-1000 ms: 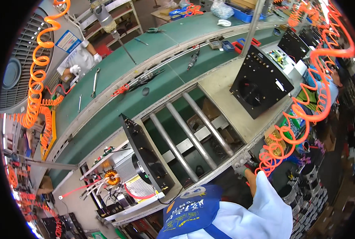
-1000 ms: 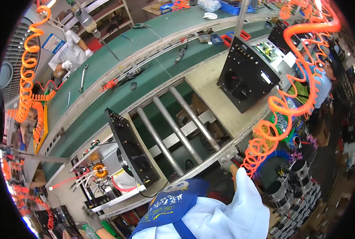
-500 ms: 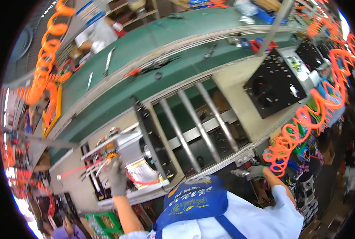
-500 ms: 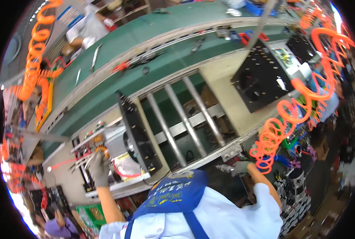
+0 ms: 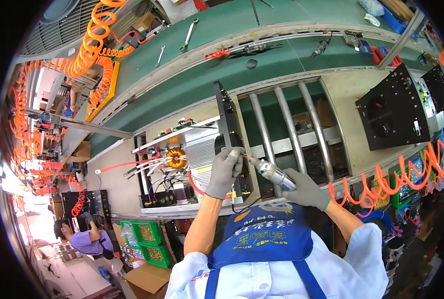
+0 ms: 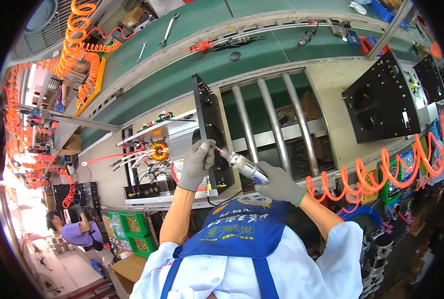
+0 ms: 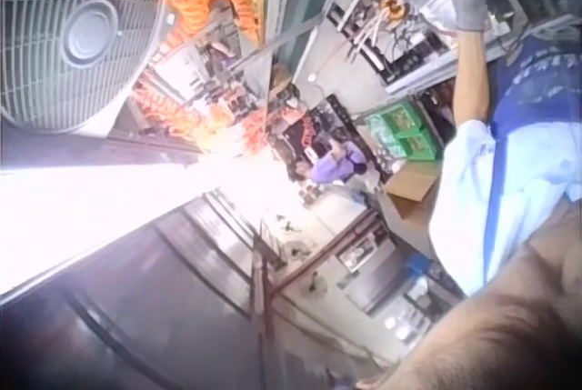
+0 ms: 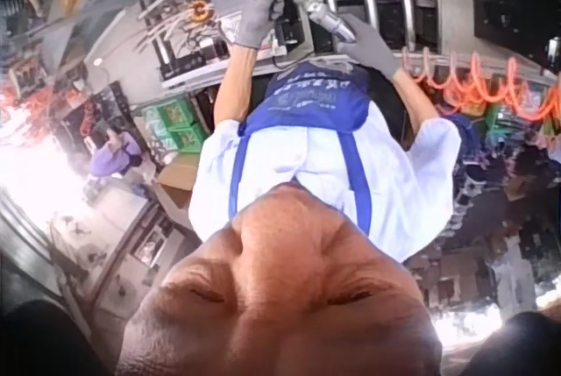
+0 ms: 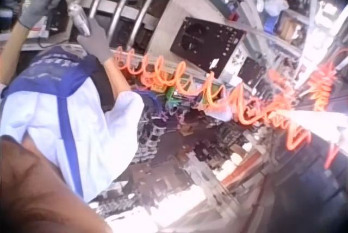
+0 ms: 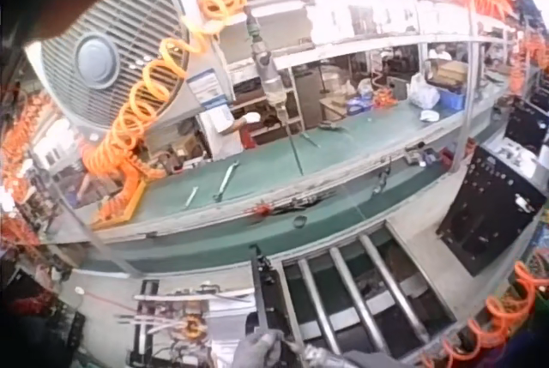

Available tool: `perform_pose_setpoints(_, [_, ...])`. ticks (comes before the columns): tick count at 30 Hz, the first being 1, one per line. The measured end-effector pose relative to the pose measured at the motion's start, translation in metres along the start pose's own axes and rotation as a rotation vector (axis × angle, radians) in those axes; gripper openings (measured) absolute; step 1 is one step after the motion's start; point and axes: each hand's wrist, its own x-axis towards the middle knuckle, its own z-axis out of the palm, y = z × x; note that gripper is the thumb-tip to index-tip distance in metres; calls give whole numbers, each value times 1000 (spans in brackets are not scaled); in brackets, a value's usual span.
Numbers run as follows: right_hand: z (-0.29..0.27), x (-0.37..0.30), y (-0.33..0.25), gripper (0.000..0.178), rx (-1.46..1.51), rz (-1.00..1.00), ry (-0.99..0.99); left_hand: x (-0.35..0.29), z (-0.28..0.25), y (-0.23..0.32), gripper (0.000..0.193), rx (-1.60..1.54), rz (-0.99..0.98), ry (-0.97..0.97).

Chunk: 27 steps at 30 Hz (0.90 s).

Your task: The person assembles an electronic device on a workbench. They place a metal plate with a copper coil onto a chassis, then use a pneumatic screwdriver to secure a black side panel with multiple screws. The person repeatedly picks up screws from a green bin and fastens them into the device.

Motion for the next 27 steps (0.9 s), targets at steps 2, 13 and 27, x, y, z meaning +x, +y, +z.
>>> perform_pose_setpoints(2, [0,14,-16,56,53,12,-16,-2,-7,5,31,30,46,45])
perform_pose_setpoints(13, [-2,55,-15,59,125,50,-181,10,-26,29,36,175,76,116])
perform_pose_setpoints(27, [9,82,6,54,144,42,-66,62,3,25,29,-4,134,168])
